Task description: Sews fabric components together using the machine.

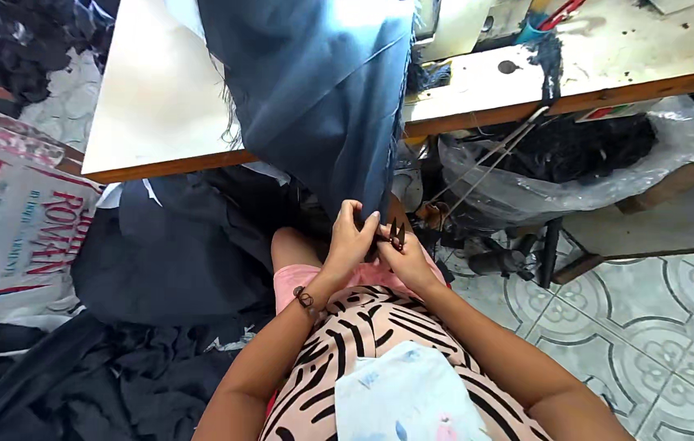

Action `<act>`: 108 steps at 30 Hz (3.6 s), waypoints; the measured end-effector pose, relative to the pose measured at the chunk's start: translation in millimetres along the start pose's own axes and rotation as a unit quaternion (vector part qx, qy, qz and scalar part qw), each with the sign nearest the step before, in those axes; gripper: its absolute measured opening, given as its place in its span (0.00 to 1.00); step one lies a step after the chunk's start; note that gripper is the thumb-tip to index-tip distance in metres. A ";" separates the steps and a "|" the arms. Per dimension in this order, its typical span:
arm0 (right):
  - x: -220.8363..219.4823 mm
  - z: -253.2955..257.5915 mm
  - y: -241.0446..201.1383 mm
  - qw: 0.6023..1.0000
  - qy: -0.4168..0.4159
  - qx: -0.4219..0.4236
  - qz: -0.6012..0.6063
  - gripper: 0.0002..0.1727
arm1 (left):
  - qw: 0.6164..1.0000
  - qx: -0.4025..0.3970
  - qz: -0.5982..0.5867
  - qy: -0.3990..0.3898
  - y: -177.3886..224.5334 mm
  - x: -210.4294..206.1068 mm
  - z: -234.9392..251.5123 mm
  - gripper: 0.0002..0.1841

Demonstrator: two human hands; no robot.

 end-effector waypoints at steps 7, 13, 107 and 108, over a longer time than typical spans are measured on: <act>17.5 -8.2 4.9 0.999 0.025 -0.005 0.048 0.20 | 0.999 -0.018 0.031 0.009 -13.1 3.7 1.4 0.15; 42.3 0.6 16.1 0.978 0.139 -0.025 0.151 0.29 | 0.998 -0.059 -0.024 0.014 -18.0 25.3 -24.8 0.14; 33.8 -54.5 -28.1 0.984 0.072 0.000 0.163 0.13 | 0.818 -0.507 0.270 0.020 68.0 -27.9 -93.3 0.35; 33.4 -54.2 -27.7 0.984 0.077 0.005 0.159 0.13 | 0.813 -0.521 0.259 0.028 68.8 -27.5 -96.1 0.30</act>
Point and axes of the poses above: each hand's wrist, its own z-axis towards the middle knuckle, its own x-axis out of the back of the hand, y = z × x, the point moved 10 cm from there along z, towards the middle knuckle
